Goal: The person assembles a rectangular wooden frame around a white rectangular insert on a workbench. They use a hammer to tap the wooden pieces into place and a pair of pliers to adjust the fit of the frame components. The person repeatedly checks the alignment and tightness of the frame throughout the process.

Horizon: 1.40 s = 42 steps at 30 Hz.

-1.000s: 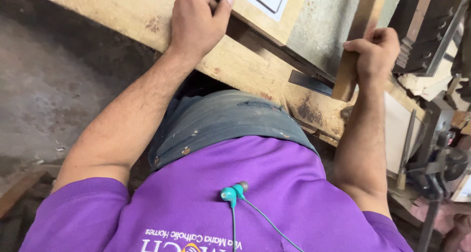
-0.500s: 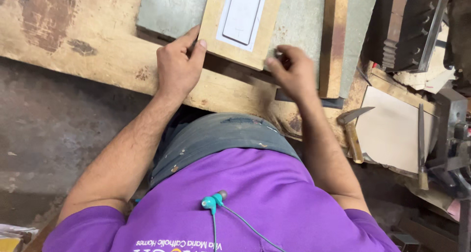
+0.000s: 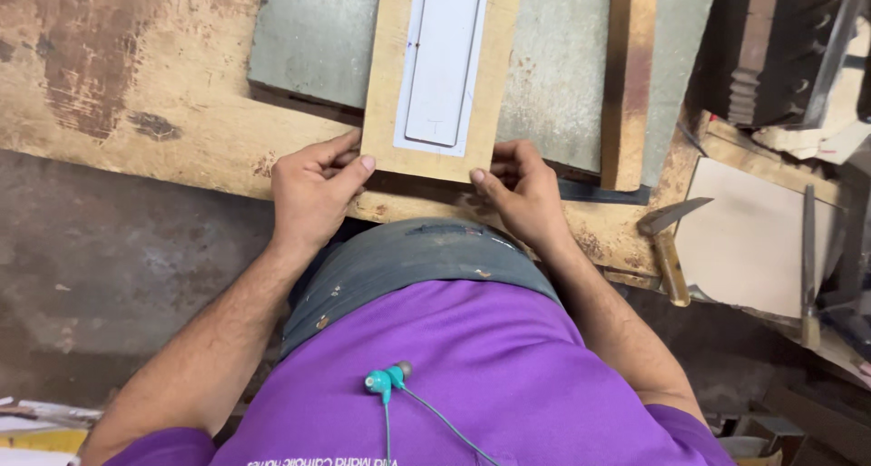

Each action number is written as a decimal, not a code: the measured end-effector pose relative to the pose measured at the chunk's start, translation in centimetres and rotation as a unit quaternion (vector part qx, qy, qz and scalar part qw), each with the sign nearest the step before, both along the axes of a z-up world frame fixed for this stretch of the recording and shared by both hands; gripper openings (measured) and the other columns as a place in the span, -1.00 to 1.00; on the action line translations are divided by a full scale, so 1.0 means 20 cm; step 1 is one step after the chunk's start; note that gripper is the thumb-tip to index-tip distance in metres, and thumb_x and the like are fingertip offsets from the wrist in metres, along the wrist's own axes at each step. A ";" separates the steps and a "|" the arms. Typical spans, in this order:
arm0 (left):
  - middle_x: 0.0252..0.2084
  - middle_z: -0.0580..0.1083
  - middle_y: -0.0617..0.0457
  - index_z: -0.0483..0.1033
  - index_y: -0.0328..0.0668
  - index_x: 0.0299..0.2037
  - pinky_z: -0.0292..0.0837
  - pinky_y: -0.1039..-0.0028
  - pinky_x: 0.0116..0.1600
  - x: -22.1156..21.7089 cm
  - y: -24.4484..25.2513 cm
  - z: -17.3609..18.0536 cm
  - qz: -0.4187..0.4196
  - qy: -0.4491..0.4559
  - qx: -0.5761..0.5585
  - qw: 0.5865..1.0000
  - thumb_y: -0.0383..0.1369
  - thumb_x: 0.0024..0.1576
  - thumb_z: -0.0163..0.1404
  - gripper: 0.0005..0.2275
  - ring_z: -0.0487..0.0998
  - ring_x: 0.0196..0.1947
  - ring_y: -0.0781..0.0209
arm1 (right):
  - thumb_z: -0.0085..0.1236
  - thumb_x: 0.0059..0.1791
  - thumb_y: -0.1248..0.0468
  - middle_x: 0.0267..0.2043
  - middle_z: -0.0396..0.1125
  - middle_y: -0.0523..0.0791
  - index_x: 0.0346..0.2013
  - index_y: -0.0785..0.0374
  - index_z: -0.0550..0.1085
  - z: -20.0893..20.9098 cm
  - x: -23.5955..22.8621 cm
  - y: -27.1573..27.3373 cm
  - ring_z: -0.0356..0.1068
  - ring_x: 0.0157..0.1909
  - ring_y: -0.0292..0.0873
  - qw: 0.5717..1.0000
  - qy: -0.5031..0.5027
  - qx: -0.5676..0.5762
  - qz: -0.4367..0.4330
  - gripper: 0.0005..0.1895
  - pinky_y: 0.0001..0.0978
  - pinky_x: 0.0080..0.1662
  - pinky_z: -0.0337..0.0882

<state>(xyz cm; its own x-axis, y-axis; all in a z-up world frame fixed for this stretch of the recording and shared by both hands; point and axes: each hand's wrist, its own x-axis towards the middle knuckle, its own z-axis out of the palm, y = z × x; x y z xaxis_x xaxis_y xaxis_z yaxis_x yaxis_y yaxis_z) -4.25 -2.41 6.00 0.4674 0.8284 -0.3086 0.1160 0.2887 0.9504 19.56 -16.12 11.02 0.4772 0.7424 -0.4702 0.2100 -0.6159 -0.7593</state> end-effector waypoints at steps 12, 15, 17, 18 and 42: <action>-0.01 0.57 -0.18 0.38 -0.49 0.11 0.58 0.36 0.14 0.16 0.12 0.03 -0.051 -0.167 -0.309 0.935 -0.55 0.17 0.07 -0.69 0.63 -0.01 0.14 | 0.29 -0.05 0.43 -0.25 0.47 0.00 0.06 0.42 0.33 -0.01 0.04 -0.01 0.51 -0.22 -0.19 0.928 0.328 0.086 -0.152 -0.56 -0.37 -0.12 0.55; 0.03 0.54 -0.17 0.33 -0.42 0.17 0.55 0.34 0.19 0.15 0.12 0.06 -0.049 -0.184 -0.316 0.929 -0.59 0.14 0.07 -0.63 0.60 0.04 0.13 | 0.28 -0.05 0.44 -0.26 0.46 -0.01 0.05 0.41 0.32 0.01 0.03 0.02 0.51 -0.21 -0.19 0.929 0.328 0.092 -0.146 -0.57 -0.39 -0.11 0.56; 0.05 0.53 -0.14 0.31 -0.41 0.19 0.54 0.35 0.19 0.14 0.13 0.05 -0.053 -0.199 -0.309 0.929 -0.60 0.15 0.06 -0.61 0.60 0.05 0.14 | 0.28 -0.06 0.44 -0.25 0.44 -0.02 0.04 0.40 0.32 0.01 0.03 0.02 0.51 -0.20 -0.21 0.931 0.326 0.080 -0.147 -0.57 -0.39 -0.10 0.58; 0.04 0.54 -0.16 0.31 -0.40 0.20 0.55 0.34 0.20 0.14 0.14 0.05 -0.060 -0.190 -0.310 0.930 -0.60 0.15 0.06 -0.61 0.60 0.06 0.14 | 0.27 -0.07 0.43 -0.25 0.44 -0.03 0.03 0.40 0.32 0.01 0.03 0.03 0.51 -0.20 -0.21 0.931 0.325 0.071 -0.151 -0.57 -0.38 -0.09 0.59; 0.21 0.46 -0.11 0.19 -0.28 0.36 0.45 0.25 0.38 0.15 0.12 -0.04 -0.156 -0.243 -0.236 0.928 -0.63 0.18 0.09 -0.47 0.49 0.26 0.14 | 0.25 -0.06 0.49 0.12 0.42 0.02 0.26 0.34 0.28 -0.07 0.08 0.00 0.45 0.20 -0.11 0.907 0.355 0.208 -0.090 -0.40 -0.19 0.27 0.50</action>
<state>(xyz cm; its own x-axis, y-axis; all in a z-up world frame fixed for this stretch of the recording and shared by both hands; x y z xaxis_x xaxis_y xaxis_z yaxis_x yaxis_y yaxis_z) -1.23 0.07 5.13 0.8406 0.4561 -0.2922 -0.1462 0.7104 0.6884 21.24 -16.09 9.59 0.2946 0.8666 -0.4027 -0.4979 -0.2206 -0.8387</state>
